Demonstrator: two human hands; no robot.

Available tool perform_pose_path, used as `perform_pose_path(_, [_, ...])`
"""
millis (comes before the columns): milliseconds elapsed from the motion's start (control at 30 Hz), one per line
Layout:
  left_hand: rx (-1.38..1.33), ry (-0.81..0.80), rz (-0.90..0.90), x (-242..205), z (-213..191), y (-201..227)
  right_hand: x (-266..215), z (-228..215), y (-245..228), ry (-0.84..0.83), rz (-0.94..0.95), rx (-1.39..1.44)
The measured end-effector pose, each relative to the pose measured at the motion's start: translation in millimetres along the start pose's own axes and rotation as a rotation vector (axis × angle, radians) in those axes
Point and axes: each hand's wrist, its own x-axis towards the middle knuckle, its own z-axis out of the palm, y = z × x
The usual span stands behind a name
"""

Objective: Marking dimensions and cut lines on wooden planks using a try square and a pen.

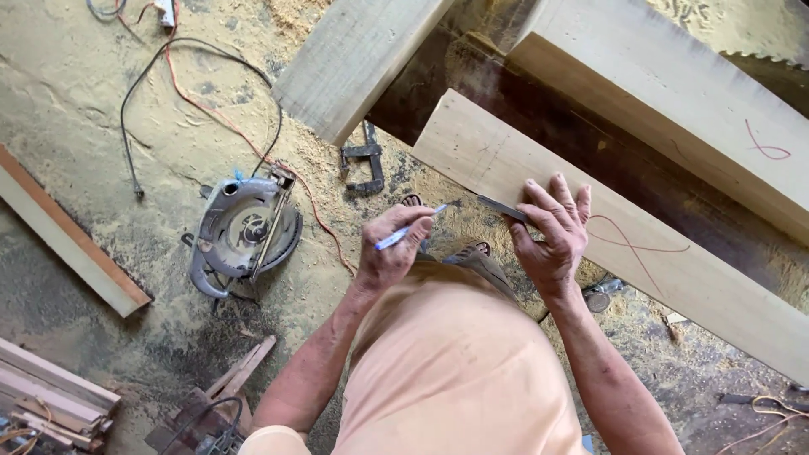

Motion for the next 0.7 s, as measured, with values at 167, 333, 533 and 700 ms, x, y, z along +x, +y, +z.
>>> perform_pose_path(167, [-0.049,0.006,-0.002,5,2,10,-9,5,-1,0.065,-0.026,-0.041])
perform_pose_path(333, [-0.034,0.009,-0.008,12,-1,23,-2,0,-12,0.057,-0.049,-0.059])
perform_pose_path(533, [-0.032,0.011,-0.029,14,0,20,0,-2,-10,0.036,-0.041,-0.044])
perform_pose_path(700, [-0.027,-0.012,-0.039,15,0,19,0,-3,-11,0.029,-0.013,-0.013])
